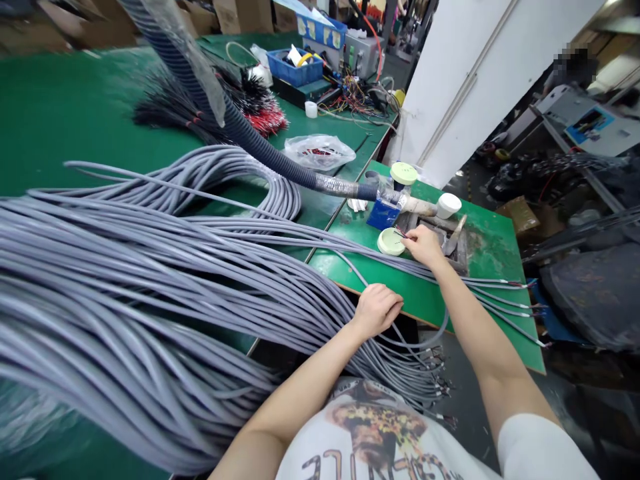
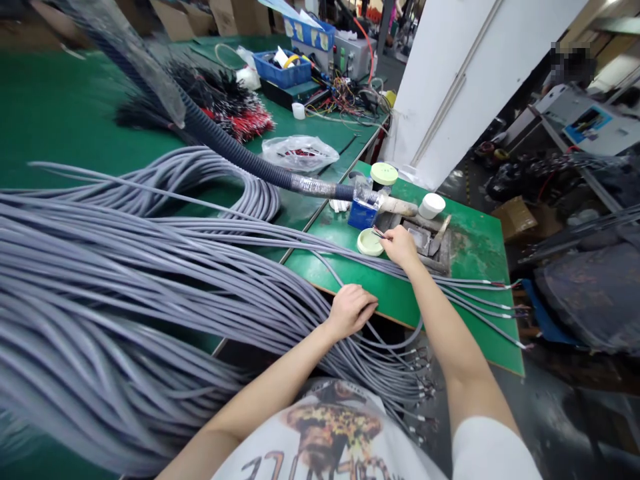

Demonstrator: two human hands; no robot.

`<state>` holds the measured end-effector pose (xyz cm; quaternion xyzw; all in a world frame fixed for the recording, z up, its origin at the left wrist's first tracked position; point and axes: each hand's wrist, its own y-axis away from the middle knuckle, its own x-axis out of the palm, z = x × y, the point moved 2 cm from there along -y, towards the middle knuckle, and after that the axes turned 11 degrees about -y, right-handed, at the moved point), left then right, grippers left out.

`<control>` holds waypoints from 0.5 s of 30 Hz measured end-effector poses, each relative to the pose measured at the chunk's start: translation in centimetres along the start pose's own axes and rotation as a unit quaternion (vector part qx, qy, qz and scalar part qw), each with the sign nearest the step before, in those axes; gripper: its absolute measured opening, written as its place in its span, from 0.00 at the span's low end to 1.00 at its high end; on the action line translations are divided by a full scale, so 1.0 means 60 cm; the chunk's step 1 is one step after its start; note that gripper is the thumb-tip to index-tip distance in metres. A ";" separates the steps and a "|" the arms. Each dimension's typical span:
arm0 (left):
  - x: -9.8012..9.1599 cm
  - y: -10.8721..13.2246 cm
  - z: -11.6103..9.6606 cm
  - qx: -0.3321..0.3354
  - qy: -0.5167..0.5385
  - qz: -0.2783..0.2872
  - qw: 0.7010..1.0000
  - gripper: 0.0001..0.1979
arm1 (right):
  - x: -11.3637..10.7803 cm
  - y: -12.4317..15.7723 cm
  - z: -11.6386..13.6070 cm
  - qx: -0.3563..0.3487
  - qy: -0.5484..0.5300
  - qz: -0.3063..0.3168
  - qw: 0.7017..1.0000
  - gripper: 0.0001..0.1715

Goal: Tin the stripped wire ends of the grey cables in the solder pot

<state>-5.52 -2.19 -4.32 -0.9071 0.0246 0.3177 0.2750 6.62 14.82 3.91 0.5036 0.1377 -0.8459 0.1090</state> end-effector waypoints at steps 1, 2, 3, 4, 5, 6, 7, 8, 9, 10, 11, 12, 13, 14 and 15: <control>0.001 0.000 0.001 0.003 -0.008 0.000 1.000 0.11 | 0.004 -0.003 -0.001 0.001 0.005 0.004 1.000 0.12; 0.001 0.001 0.001 0.006 -0.014 -0.001 1.000 0.11 | 0.007 -0.005 -0.001 0.001 0.010 0.007 1.000 0.12; 0.001 0.001 0.002 0.007 -0.019 -0.001 1.000 0.11 | 0.009 -0.006 0.000 0.002 0.014 0.009 1.000 0.12; 0.002 0.001 0.002 0.008 -0.022 -0.002 1.000 0.11 | 0.010 -0.007 0.000 0.001 0.017 0.011 1.000 0.12; 0.002 0.001 0.003 0.007 -0.021 -0.001 1.000 0.11 | 0.010 -0.007 0.001 0.000 0.019 0.011 1.000 0.12; 0.003 0.002 0.004 0.006 -0.020 0.001 1.000 0.11 | 0.008 -0.007 0.002 -0.002 0.020 0.010 1.000 0.12; 0.004 0.002 0.004 0.005 -0.018 0.003 1.000 0.11 | 0.004 -0.006 0.001 -0.005 0.021 0.008 1.000 0.13; 0.004 0.002 0.005 0.006 -0.018 0.005 1.000 0.11 | -0.003 -0.006 -0.002 -0.009 0.022 0.003 1.000 0.13; 0.004 0.002 0.005 0.007 -0.019 0.005 1.000 0.11 | -0.013 -0.005 -0.007 -0.013 0.020 -0.006 1.000 0.14; 0.004 0.002 0.005 0.010 -0.021 0.005 1.000 0.11 | -0.025 -0.005 -0.015 -0.017 0.019 -0.021 0.999 0.14; 0.004 0.002 0.006 0.014 -0.024 0.004 1.000 0.11 | -0.038 -0.004 -0.026 -0.016 0.021 -0.040 0.999 0.15; 0.004 0.002 0.006 0.017 -0.026 0.002 1.000 0.11 | -0.051 -0.004 -0.041 -0.009 0.027 -0.060 0.998 0.15; 0.004 0.002 0.006 0.018 -0.029 0.001 0.999 0.11 | -0.063 -0.004 -0.058 0.005 0.038 -0.079 0.996 0.15; 0.004 0.002 0.006 0.018 -0.031 0.001 0.999 0.11 | -0.074 -0.003 -0.077 0.024 0.051 -0.095 0.994 0.15; 0.004 0.002 0.006 0.017 -0.032 0.001 0.999 0.11 | -0.082 -0.003 -0.096 0.045 0.065 -0.105 0.991 0.15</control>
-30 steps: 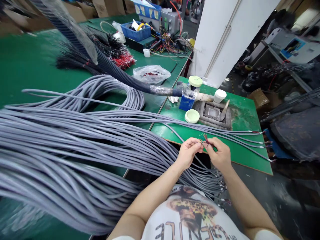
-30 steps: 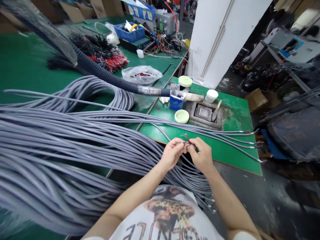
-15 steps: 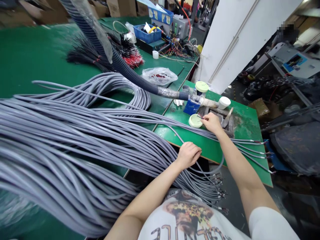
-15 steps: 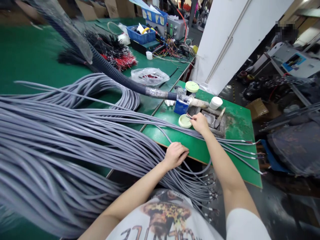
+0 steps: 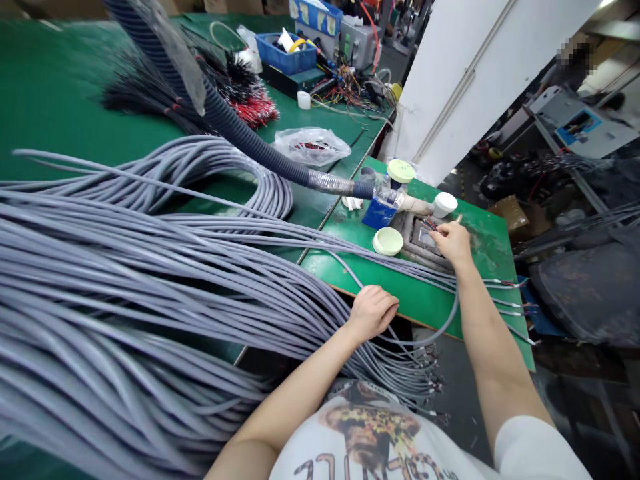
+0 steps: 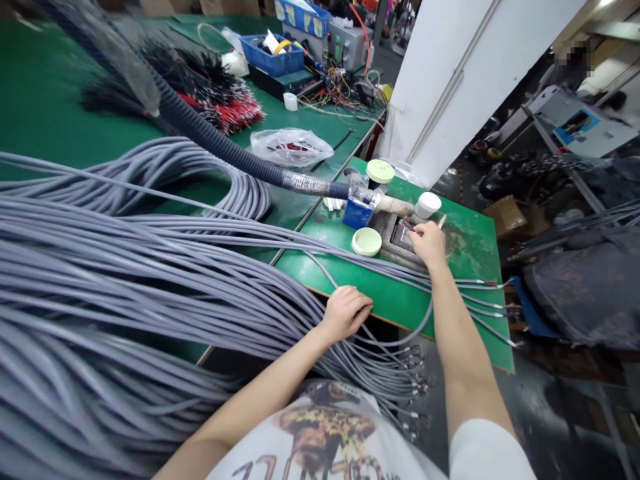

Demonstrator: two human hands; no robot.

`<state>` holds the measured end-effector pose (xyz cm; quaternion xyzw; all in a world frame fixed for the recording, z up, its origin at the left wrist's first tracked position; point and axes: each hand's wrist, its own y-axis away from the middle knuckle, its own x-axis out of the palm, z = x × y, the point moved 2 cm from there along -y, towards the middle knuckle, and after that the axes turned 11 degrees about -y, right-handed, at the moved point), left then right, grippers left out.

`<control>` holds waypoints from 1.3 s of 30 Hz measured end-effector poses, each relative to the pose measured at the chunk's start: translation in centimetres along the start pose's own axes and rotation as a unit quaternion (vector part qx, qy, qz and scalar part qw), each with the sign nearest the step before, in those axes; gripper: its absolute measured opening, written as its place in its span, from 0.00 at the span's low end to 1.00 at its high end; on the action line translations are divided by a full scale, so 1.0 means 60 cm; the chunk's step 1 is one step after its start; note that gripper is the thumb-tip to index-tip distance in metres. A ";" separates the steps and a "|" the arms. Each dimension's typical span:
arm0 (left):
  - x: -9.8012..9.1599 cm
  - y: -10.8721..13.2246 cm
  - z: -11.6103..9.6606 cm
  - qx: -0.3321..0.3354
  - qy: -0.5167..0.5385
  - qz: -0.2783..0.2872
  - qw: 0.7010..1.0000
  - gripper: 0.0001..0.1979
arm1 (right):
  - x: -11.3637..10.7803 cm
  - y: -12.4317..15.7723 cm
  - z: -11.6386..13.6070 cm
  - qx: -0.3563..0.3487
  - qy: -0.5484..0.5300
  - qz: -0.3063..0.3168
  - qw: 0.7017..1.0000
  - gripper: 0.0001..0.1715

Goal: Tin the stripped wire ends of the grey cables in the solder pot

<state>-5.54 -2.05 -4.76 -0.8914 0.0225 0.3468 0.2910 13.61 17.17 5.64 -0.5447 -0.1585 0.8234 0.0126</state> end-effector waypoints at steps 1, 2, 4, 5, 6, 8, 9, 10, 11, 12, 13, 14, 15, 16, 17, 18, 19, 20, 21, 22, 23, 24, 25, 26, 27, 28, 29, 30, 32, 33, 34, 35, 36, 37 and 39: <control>0.001 0.000 0.000 -0.002 -0.002 0.000 1.000 0.11 | -0.003 -0.002 -0.019 0.019 0.014 -0.005 1.000 0.14; 0.001 0.000 0.000 -0.003 -0.003 -0.001 1.000 0.11 | -0.003 -0.002 -0.036 0.034 0.023 -0.008 0.999 0.14; 0.002 0.000 0.000 -0.004 -0.002 -0.006 1.000 0.10 | 0.001 -0.002 -0.061 0.053 0.033 -0.010 0.998 0.14; 0.002 0.000 0.000 -0.005 0.001 -0.011 1.000 0.10 | 0.005 -0.001 -0.070 0.060 0.038 -0.010 0.997 0.14; 0.002 0.000 0.000 -0.006 0.007 -0.015 1.000 0.10 | 0.009 -0.001 -0.077 0.066 0.041 -0.009 0.997 0.14; 0.002 0.000 0.000 -0.011 0.026 -0.019 0.999 0.10 | 0.017 0.000 -0.086 0.076 0.046 -0.005 0.996 0.14; 0.002 0.000 0.000 -0.016 0.037 -0.019 0.999 0.09 | 0.020 -0.001 -0.089 0.079 0.047 -0.002 0.996 0.13; 0.002 0.000 0.001 -0.020 0.047 -0.017 0.999 0.09 | 0.024 -0.001 -0.092 0.081 0.048 0.001 0.996 0.13; 0.003 0.000 0.001 -0.024 0.055 -0.015 0.998 0.09 | 0.027 -0.002 -0.094 0.082 0.048 0.004 0.995 0.13; 0.003 0.000 0.001 -0.026 0.060 -0.014 0.998 0.09 | 0.029 -0.002 -0.095 0.083 0.047 0.007 0.995 0.12; 0.004 0.000 0.002 -0.027 0.063 -0.013 0.998 0.10 | 0.032 -0.002 -0.097 0.084 0.046 0.009 0.995 0.12; 0.004 0.000 0.002 -0.028 0.066 -0.012 0.997 0.10 | 0.034 -0.002 -0.098 0.085 0.045 0.010 0.995 0.13; 0.005 0.001 0.002 -0.029 0.071 -0.011 0.997 0.10 | 0.036 -0.002 -0.098 0.085 0.042 0.010 0.995 0.13; 0.005 0.001 0.003 -0.030 0.077 -0.010 0.996 0.10 | 0.037 -0.001 -0.098 0.085 0.039 0.010 0.996 0.13; 0.005 0.001 0.003 -0.033 0.084 -0.009 0.996 0.10 | 0.037 -0.001 -0.097 0.085 0.035 0.010 0.996 0.13; 0.006 0.001 0.003 -0.035 0.090 -0.008 0.995 0.10 | 0.037 -0.001 -0.096 0.085 0.030 0.008 0.996 0.13; 0.006 0.001 0.004 -0.036 0.091 -0.006 0.995 0.10 | 0.035 0.000 -0.094 0.085 0.025 0.006 0.996 0.12; 0.006 0.001 0.004 -0.034 0.086 -0.005 0.996 0.10 | 0.032 -0.001 -0.092 0.083 0.018 0.004 0.996 0.12; 0.005 0.001 0.004 -0.030 0.076 -0.004 0.997 0.10 | 0.027 -0.001 -0.089 0.081 0.010 0.001 0.997 0.11; 0.005 0.001 0.004 -0.025 0.063 -0.003 0.998 0.10 | 0.021 0.000 -0.084 0.078 0.000 -0.003 0.997 0.11; 0.005 0.000 0.004 -0.020 0.050 -0.003 0.999 0.10 | 0.013 0.002 -0.079 0.074 -0.011 -0.007 0.997 0.11; 0.004 0.000 0.004 -0.016 0.039 -0.004 0.999 0.10 | 0.004 0.006 -0.070 0.069 -0.023 -0.010 0.997 0.12; 0.003 -0.001 0.003 -0.013 0.031 -0.006 0.999 0.10 | -0.005 0.013 -0.059 0.061 -0.033 -0.014 0.997 0.13; 0.001 -0.001 0.002 -0.012 0.029 -0.008 0.999 0.10 | -0.013 0.023 -0.045 0.055 -0.051 -0.016 0.997 0.13; -0.001 -0.003 0.000 -0.013 0.032 -0.011 0.999 0.09 | -0.021 0.036 -0.028 0.052 -0.086 -0.012 0.995 0.14; -0.004 -0.004 -0.003 -0.017 0.040 -0.014 0.999 0.09 | -0.027 0.054 -0.007 0.050 -0.132 -0.003 0.990 0.15; -0.008 -0.006 -0.007 -0.027 0.056 -0.020 0.998 0.09 | -0.030 0.074 0.017 0.056 -0.218 0.013 0.974 0.17; -0.014 -0.008 -0.011 -0.044 0.080 -0.029 0.995 0.09 | -0.031 0.097 0.044 0.062 -0.318 0.043 0.945 0.20; -0.026 -0.013 -0.022 -0.095 0.161 -0.056 0.981 0.11 | -0.030 0.146 0.101 0.050 -0.443 0.087 0.891 0.23; -0.032 -0.015 -0.027 -0.126 0.215 -0.070 0.966 0.12 | -0.028 0.170 0.128 0.038 -0.464 0.106 0.879 0.25; -0.038 -0.016 -0.033 -0.157 0.272 -0.084 0.946 0.14 | -0.025 0.193 0.151 0.026 -0.469 0.119 0.875 0.26; -0.044 -0.017 -0.038 -0.185 0.327 -0.097 0.922 0.15 | -0.022 0.214 0.171 0.015 -0.466 0.122 0.876 0.27; -0.048 -0.017 -0.043 -0.210 0.375 -0.109 0.896 0.16 | -0.019 0.232 0.187 0.004 -0.459 0.120 0.880 0.28; -0.052 -0.016 -0.048 -0.233 0.414 -0.118 0.872 0.15 | -0.016 0.248 0.199 -0.005 -0.451 0.116 0.885 0.29; -0.059 -0.013 -0.056 -0.275 0.465 -0.127 0.832 0.11 | -0.012 0.272 0.212 -0.017 -0.438 0.113 0.892 0.30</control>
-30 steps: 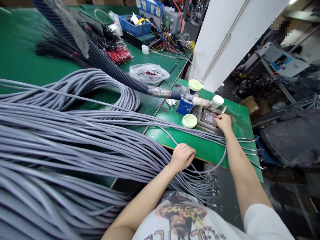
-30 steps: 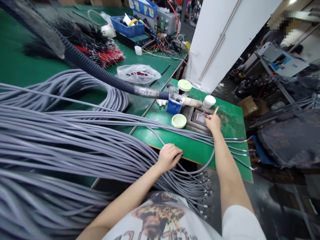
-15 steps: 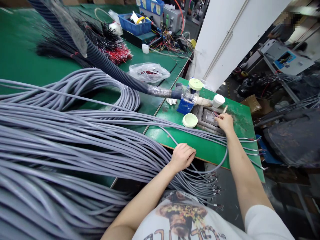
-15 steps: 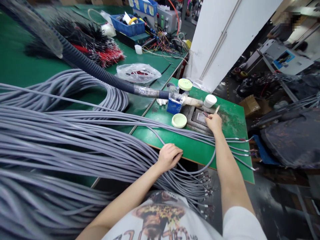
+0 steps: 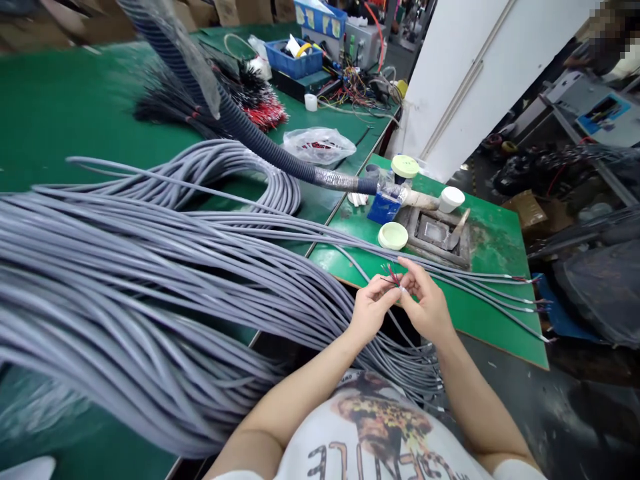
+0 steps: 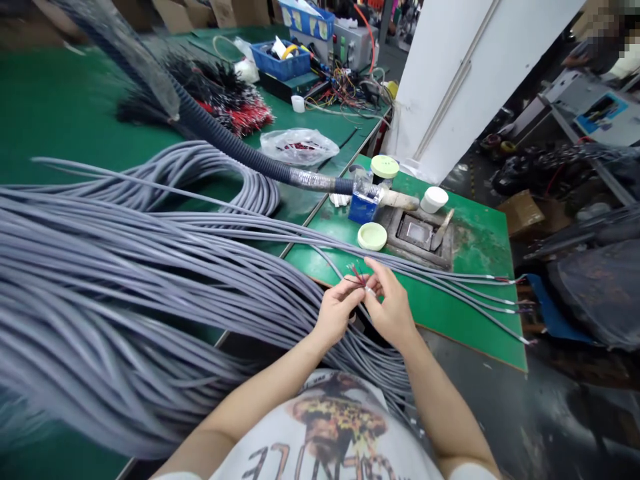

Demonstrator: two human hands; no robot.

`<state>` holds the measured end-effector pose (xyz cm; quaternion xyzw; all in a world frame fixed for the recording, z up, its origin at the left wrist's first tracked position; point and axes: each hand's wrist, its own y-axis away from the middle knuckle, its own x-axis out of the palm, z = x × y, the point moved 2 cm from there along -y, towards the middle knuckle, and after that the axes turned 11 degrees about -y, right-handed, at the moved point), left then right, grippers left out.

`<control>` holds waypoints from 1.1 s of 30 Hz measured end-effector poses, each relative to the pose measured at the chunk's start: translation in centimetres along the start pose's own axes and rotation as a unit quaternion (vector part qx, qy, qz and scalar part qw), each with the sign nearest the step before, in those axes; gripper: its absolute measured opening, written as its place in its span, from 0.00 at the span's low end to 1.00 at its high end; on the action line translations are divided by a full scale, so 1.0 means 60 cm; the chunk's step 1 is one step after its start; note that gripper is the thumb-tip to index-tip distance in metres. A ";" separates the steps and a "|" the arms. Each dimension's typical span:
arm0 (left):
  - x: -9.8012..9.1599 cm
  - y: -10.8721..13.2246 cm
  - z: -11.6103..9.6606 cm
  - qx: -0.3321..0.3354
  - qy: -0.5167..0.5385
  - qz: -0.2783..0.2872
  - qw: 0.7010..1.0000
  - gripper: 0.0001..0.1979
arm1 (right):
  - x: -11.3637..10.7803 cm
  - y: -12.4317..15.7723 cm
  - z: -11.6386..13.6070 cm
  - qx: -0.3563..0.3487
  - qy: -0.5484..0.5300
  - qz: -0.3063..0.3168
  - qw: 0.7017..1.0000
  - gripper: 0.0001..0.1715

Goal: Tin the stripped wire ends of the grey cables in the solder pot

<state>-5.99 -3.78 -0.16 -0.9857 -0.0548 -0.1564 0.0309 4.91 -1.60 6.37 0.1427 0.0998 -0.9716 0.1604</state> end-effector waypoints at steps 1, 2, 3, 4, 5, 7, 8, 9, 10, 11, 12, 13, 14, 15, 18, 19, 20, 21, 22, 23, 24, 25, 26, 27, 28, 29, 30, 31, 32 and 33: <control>0.000 0.004 -0.003 -0.021 0.020 -0.008 1.000 0.09 | 0.004 0.008 0.001 -0.001 0.005 0.002 1.000 0.29; 0.000 0.007 -0.006 -0.040 0.036 -0.013 0.998 0.08 | 0.006 0.015 0.001 0.000 0.008 0.004 1.000 0.29; 0.000 0.011 -0.009 -0.057 0.051 -0.016 0.997 0.09 | 0.005 0.021 0.002 0.003 0.010 0.007 1.000 0.28; 0.000 0.014 -0.011 -0.070 0.065 -0.021 0.995 0.09 | 0.004 0.027 0.003 0.008 0.013 0.009 1.000 0.28; 0.001 0.017 -0.014 -0.079 0.077 -0.025 0.994 0.09 | 0.002 0.032 0.004 0.016 0.017 0.011 1.000 0.27; 0.002 0.021 -0.019 -0.085 0.089 -0.036 0.992 0.11 | -0.003 0.043 0.007 0.039 0.027 0.014 0.999 0.28; 0.003 0.022 -0.021 -0.084 0.090 -0.040 0.992 0.12 | -0.005 0.048 0.008 0.050 0.031 0.013 0.998 0.28; 0.004 0.023 -0.022 -0.082 0.090 -0.042 0.992 0.13 | -0.007 0.053 0.009 0.059 0.035 0.010 0.998 0.29; 0.005 0.024 -0.022 -0.080 0.091 -0.041 0.992 0.13 | -0.009 0.057 0.009 0.065 0.036 0.007 0.997 0.29; 0.007 0.025 -0.022 -0.078 0.093 -0.038 0.992 0.13 | -0.010 0.062 0.010 0.070 0.036 0.004 0.997 0.30; 0.008 0.026 -0.020 -0.079 0.094 -0.034 0.992 0.13 | -0.010 0.065 0.010 0.074 0.034 0.001 0.997 0.30; 0.009 0.027 -0.018 -0.080 0.095 -0.030 0.992 0.13 | -0.011 0.068 0.009 0.077 0.030 -0.001 0.997 0.30; 0.010 0.028 -0.016 -0.082 0.095 -0.026 0.992 0.13 | -0.011 0.070 0.008 0.080 0.025 -0.002 0.996 0.30; 0.011 0.028 -0.014 -0.084 0.093 -0.023 0.992 0.13 | -0.011 0.072 0.007 0.084 0.019 -0.004 0.996 0.31; 0.011 0.030 -0.011 -0.086 0.085 -0.020 0.993 0.14 | -0.010 0.076 0.004 0.095 0.001 -0.007 0.995 0.31; 0.011 0.030 -0.012 -0.084 0.082 -0.019 0.993 0.15 | -0.010 0.077 0.004 0.098 -0.003 -0.008 0.995 0.31; 0.011 0.030 -0.013 -0.082 0.080 -0.019 0.993 0.15 | -0.010 0.077 0.004 0.101 -0.005 -0.007 0.995 0.32; 0.011 0.030 -0.013 -0.080 0.078 -0.020 0.994 0.15 | -0.010 0.078 0.004 0.102 -0.007 -0.007 0.995 0.32; 0.012 0.029 -0.014 -0.079 0.076 -0.020 0.994 0.15 | -0.011 0.079 0.004 0.103 -0.009 -0.006 0.995 0.32; 0.012 0.029 -0.015 -0.077 0.074 -0.020 0.994 0.16 | -0.011 0.080 0.004 0.104 -0.010 -0.005 0.994 0.32; 0.012 0.029 -0.015 -0.076 0.072 -0.021 0.994 0.16 | -0.012 0.080 0.003 0.106 -0.010 -0.005 0.994 0.32; 0.012 0.028 -0.015 -0.076 0.071 -0.022 0.994 0.16 | -0.012 0.081 0.003 0.108 -0.010 -0.006 0.994 0.32; 0.012 0.028 -0.015 -0.076 0.070 -0.023 0.994 0.16 | -0.012 0.081 0.002 0.111 -0.009 -0.006 0.994 0.33; 0.011 0.028 -0.014 -0.076 0.070 -0.024 0.994 0.16 | -0.012 0.081 0.001 0.113 -0.008 -0.007 0.993 0.33; 0.011 0.028 -0.014 -0.077 0.070 -0.025 0.994 0.16 | -0.011 0.081 0.000 0.117 -0.007 -0.008 0.993 0.33; 0.012 0.029 -0.014 -0.077 0.069 -0.026 0.994 0.16 | -0.011 0.081 -0.001 0.118 -0.005 -0.009 0.993 0.32; 0.012 0.029 -0.015 -0.077 0.065 -0.023 0.995 0.15 | -0.011 0.081 -0.001 0.119 -0.003 -0.010 0.993 0.32; 0.014 0.029 -0.016 -0.075 0.058 -0.014 0.995 0.14 | -0.012 0.082 -0.001 0.119 0.001 -0.011 0.993 0.31; 0.016 0.029 -0.018 -0.071 0.048 0.001 0.996 0.12 | -0.016 0.085 -0.001 0.120 0.004 -0.014 0.993 0.31; 0.019 0.028 -0.020 -0.063 0.032 0.021 0.997 0.10 | -0.021 0.089 -0.001 0.122 0.006 -0.018 0.992 0.30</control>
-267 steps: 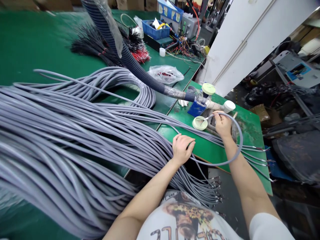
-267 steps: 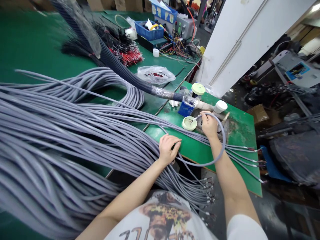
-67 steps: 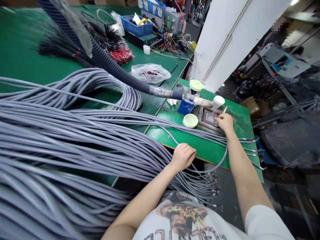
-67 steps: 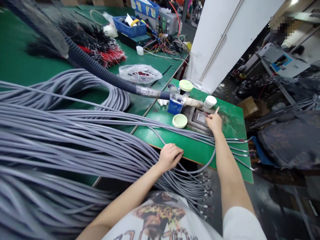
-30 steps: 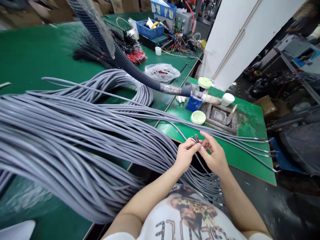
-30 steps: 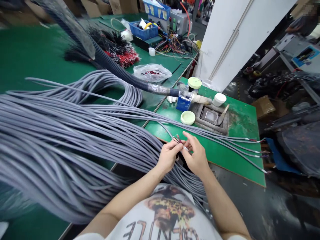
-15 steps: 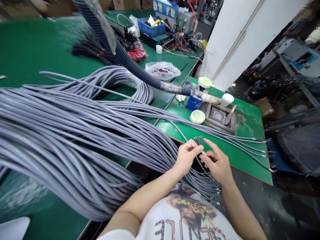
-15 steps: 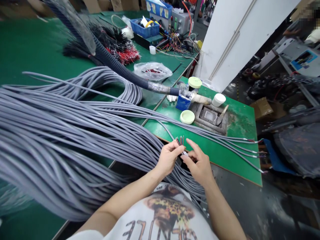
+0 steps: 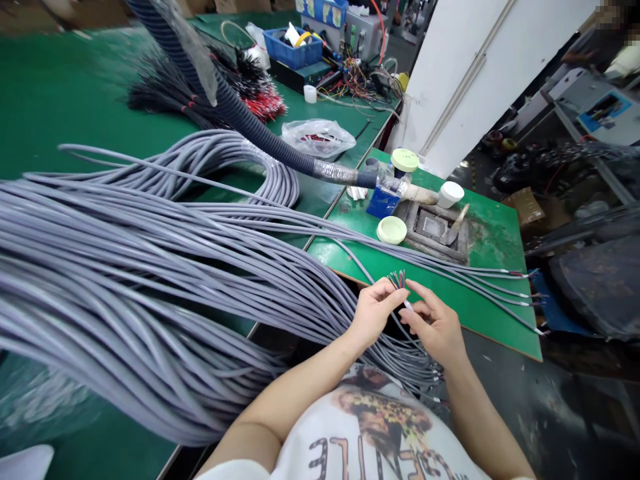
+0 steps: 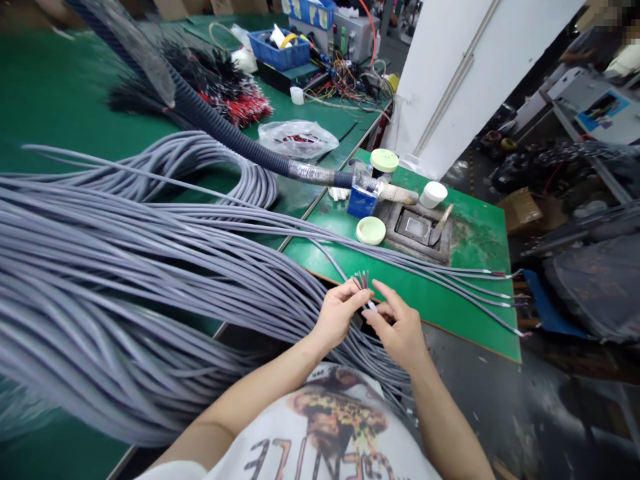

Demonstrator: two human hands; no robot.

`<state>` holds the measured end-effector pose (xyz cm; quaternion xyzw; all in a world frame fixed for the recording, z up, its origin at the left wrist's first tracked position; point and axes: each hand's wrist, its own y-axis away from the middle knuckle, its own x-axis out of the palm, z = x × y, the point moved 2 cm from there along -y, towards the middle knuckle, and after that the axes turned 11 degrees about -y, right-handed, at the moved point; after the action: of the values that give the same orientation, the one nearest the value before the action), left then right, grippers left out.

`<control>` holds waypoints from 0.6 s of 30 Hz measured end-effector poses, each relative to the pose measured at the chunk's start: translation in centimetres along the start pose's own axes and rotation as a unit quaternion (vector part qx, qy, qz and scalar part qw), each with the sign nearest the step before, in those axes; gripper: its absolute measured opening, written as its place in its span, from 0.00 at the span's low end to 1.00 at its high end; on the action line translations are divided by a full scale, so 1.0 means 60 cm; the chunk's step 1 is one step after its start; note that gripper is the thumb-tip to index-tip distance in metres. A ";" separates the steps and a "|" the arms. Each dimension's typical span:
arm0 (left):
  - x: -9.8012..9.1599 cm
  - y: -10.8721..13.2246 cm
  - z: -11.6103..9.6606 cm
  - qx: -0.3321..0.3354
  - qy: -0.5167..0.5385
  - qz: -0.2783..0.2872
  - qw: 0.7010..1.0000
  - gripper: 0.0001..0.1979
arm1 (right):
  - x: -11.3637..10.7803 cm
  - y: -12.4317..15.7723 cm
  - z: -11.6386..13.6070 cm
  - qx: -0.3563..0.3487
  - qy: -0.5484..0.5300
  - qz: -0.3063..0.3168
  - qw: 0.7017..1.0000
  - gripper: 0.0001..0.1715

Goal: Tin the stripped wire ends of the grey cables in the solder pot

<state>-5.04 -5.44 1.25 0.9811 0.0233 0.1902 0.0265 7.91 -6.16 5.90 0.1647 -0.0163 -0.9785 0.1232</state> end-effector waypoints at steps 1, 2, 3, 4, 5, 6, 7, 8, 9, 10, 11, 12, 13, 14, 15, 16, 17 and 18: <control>0.004 -0.002 -0.001 0.009 -0.026 0.021 0.999 0.09 | -0.010 0.006 -0.004 0.006 -0.001 -0.009 1.000 0.29; 0.007 -0.005 -0.001 0.022 -0.059 0.042 0.997 0.08 | -0.024 0.015 -0.010 0.015 -0.004 -0.024 1.000 0.29; 0.011 -0.009 0.000 0.040 -0.101 0.061 0.992 0.09 | -0.044 0.027 -0.021 0.028 -0.008 -0.045 0.999 0.29; 0.014 -0.016 0.003 0.062 -0.149 0.078 0.984 0.10 | -0.068 0.043 -0.035 0.044 -0.008 -0.071 0.996 0.29; 0.017 -0.024 0.006 0.089 -0.202 0.092 0.971 0.10 | -0.098 0.062 -0.054 0.060 -0.006 -0.103 0.993 0.28; 0.020 -0.034 0.011 0.118 -0.258 0.103 0.953 0.10 | -0.130 0.086 -0.077 0.081 0.011 -0.129 0.988 0.28; 0.023 -0.044 0.016 0.148 -0.315 0.113 0.931 0.10 | -0.165 0.113 -0.103 0.105 0.032 -0.156 0.982 0.29; 0.026 -0.056 0.020 0.176 -0.372 0.119 0.904 0.10 | -0.200 0.142 -0.130 0.129 0.054 -0.185 0.973 0.29; 0.031 -0.068 0.025 0.200 -0.426 0.122 0.874 0.11 | -0.235 0.173 -0.159 0.165 0.087 -0.207 0.960 0.29; 0.036 -0.079 0.028 0.220 -0.475 0.124 0.843 0.11 | -0.265 0.205 -0.186 0.218 0.147 -0.218 0.940 0.26; 0.043 -0.090 0.031 0.237 -0.518 0.126 0.812 0.12 | -0.289 0.234 -0.210 0.286 0.225 -0.198 0.910 0.24; 0.052 -0.100 0.034 0.250 -0.553 0.128 0.784 0.12 | -0.305 0.261 -0.230 0.338 0.282 -0.160 0.883 0.25; 0.062 -0.109 0.036 0.260 -0.582 0.132 0.759 0.12 | -0.311 0.281 -0.243 0.366 0.305 -0.125 0.870 0.27; 0.074 -0.117 0.039 0.268 -0.607 0.136 0.736 0.12 | -0.309 0.296 -0.250 0.376 0.308 -0.090 0.869 0.29; 0.087 -0.124 0.042 0.273 -0.629 0.140 0.715 0.12 | -0.298 0.302 -0.251 0.366 0.288 -0.058 0.883 0.30; 0.099 -0.129 0.046 0.276 -0.649 0.141 0.695 0.12 | -0.279 0.302 -0.247 0.341 0.250 -0.032 0.905 0.29; 0.112 -0.135 0.050 0.276 -0.667 0.141 0.677 0.12 | -0.254 0.294 -0.240 0.311 0.201 -0.009 0.929 0.28; 0.124 -0.139 0.053 0.275 -0.683 0.140 0.662 0.11 | -0.227 0.282 -0.230 0.278 0.144 0.006 0.950 0.25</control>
<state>2.77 3.13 0.57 0.7898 -0.0877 -0.5472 -0.2626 28.85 -19.07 -1.57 0.3317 -0.2712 -0.9001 0.0793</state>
